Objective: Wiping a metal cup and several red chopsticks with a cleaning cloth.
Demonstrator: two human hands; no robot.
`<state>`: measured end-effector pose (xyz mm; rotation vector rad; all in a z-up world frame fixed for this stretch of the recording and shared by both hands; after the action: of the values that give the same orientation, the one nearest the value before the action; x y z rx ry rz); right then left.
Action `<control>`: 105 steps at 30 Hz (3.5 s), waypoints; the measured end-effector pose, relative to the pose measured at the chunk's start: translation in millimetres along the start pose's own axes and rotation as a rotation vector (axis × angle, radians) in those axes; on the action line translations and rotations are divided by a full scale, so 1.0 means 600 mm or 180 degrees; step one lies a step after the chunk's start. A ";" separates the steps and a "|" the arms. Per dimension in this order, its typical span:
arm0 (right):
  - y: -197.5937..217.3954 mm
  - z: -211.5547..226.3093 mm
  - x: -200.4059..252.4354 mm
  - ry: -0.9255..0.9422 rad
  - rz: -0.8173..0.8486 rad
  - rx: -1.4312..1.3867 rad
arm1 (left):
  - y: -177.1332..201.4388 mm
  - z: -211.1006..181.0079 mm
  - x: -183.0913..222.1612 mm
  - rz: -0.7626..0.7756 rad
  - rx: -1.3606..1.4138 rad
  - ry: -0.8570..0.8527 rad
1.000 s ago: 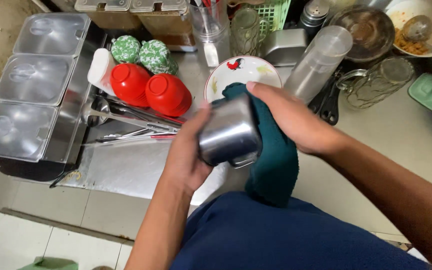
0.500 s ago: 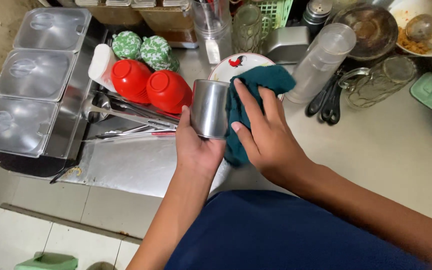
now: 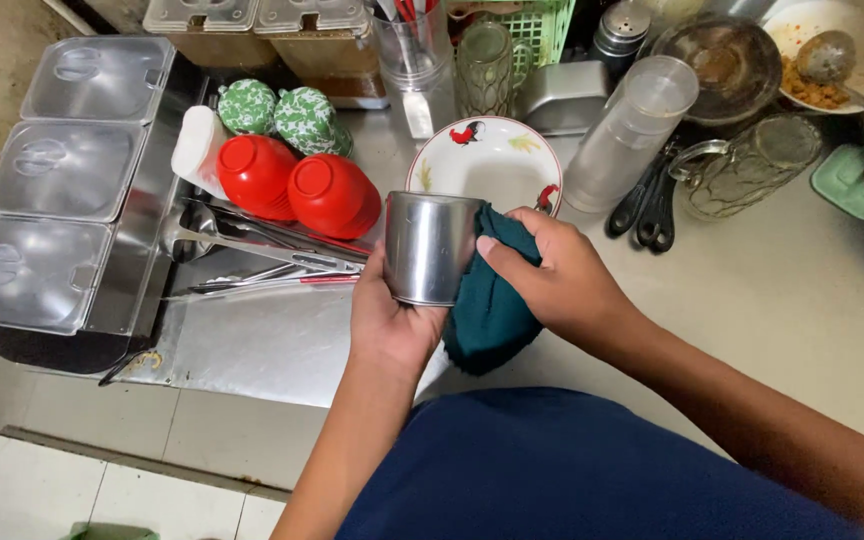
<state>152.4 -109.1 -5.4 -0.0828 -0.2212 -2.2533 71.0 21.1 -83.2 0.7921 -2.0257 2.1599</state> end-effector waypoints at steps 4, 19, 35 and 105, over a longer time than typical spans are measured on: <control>-0.003 -0.006 0.004 -0.0383 0.0289 -0.0601 | 0.028 -0.022 -0.010 -0.0029 0.0109 0.0071; 0.016 0.079 -0.004 0.0854 0.0046 0.1403 | -0.094 -0.137 0.089 -0.0255 -0.4841 -0.1802; -0.010 0.053 -0.022 0.0328 0.0086 0.0557 | -0.192 -0.125 0.060 0.1243 -0.6490 -0.1368; 0.094 -0.096 -0.091 -0.0960 0.0366 0.1824 | -0.187 -0.203 -0.048 0.0201 -0.6191 -0.1564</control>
<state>231.3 -114.0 -62.0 -0.1245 -0.9847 -1.9762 101.8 158.9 7.4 0.7057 -2.8325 -0.6405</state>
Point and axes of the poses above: each hand's wrist, its own x-axis away from the middle knuckle, its own y-axis out of the back of the hand, z = x × y, the point moved 7 cm from there along -x, towards the middle knuckle, and after that the axes turned 4 degrees about z, right-handed, at the moved point
